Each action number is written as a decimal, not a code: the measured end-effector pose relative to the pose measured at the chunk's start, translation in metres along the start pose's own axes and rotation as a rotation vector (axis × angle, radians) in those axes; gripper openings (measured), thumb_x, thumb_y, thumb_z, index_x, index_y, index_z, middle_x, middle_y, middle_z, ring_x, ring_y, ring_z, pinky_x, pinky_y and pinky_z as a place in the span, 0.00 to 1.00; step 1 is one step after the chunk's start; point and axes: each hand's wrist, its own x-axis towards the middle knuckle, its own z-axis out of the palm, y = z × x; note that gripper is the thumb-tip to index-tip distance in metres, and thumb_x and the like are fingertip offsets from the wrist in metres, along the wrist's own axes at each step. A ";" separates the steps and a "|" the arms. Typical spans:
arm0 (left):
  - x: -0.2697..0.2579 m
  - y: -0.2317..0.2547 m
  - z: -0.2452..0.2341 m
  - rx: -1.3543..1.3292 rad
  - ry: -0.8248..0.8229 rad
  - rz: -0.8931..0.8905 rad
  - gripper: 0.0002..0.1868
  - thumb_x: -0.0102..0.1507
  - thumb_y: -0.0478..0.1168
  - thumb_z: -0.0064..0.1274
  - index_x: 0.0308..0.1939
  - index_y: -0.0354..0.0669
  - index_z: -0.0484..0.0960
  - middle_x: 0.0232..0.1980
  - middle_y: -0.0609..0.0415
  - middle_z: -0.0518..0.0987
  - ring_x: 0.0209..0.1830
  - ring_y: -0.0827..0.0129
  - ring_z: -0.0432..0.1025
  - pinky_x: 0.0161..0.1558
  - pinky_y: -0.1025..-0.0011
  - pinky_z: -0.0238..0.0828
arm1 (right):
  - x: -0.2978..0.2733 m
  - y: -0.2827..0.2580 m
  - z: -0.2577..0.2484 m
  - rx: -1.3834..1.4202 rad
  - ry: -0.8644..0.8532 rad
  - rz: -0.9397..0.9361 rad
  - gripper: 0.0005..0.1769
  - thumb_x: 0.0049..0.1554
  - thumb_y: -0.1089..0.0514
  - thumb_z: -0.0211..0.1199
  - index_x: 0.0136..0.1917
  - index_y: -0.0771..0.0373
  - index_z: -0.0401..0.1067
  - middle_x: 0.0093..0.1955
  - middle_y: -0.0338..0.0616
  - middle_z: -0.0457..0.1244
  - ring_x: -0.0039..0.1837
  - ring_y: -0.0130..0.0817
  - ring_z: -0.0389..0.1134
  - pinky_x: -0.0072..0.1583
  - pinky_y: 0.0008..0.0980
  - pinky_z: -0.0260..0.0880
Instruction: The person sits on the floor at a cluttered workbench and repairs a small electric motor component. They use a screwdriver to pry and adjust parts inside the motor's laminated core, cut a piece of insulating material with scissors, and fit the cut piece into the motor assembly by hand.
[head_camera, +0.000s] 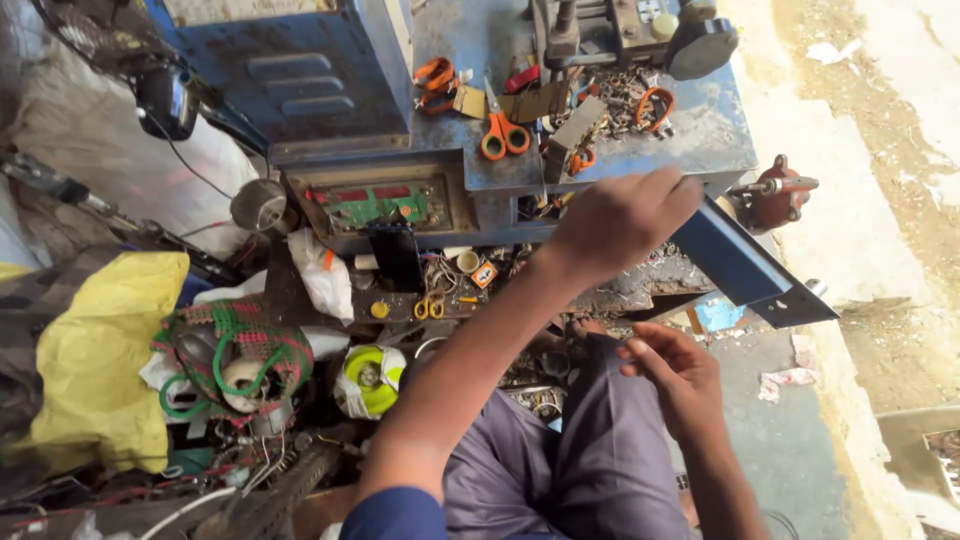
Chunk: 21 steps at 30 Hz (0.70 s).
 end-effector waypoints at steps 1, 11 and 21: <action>0.001 -0.022 0.037 0.003 0.004 -0.005 0.03 0.63 0.32 0.55 0.39 0.36 0.81 0.34 0.45 0.80 0.32 0.59 0.79 0.33 0.62 0.77 | -0.001 0.007 0.002 -0.005 -0.005 0.000 0.17 0.58 0.66 0.64 0.60 0.73 0.72 0.48 0.51 0.70 0.49 0.36 0.73 0.49 0.34 0.76; -0.002 -0.080 0.118 0.096 0.127 -0.124 0.03 0.63 0.28 0.51 0.35 0.38 0.77 0.47 0.41 0.79 0.42 0.59 0.77 0.41 0.67 0.80 | -0.038 0.083 -0.039 0.079 0.142 0.243 0.16 0.56 0.68 0.64 0.58 0.75 0.73 0.47 0.50 0.70 0.46 0.36 0.71 0.46 0.33 0.73; -0.023 0.001 0.008 -0.465 0.109 -0.102 0.15 0.61 0.27 0.59 0.52 0.40 0.83 0.41 0.51 0.77 0.41 0.58 0.75 0.44 0.63 0.75 | 0.058 -0.069 0.003 0.543 -0.185 -0.040 0.27 0.63 0.51 0.58 0.69 0.70 0.66 0.56 0.54 0.70 0.57 0.44 0.73 0.58 0.43 0.73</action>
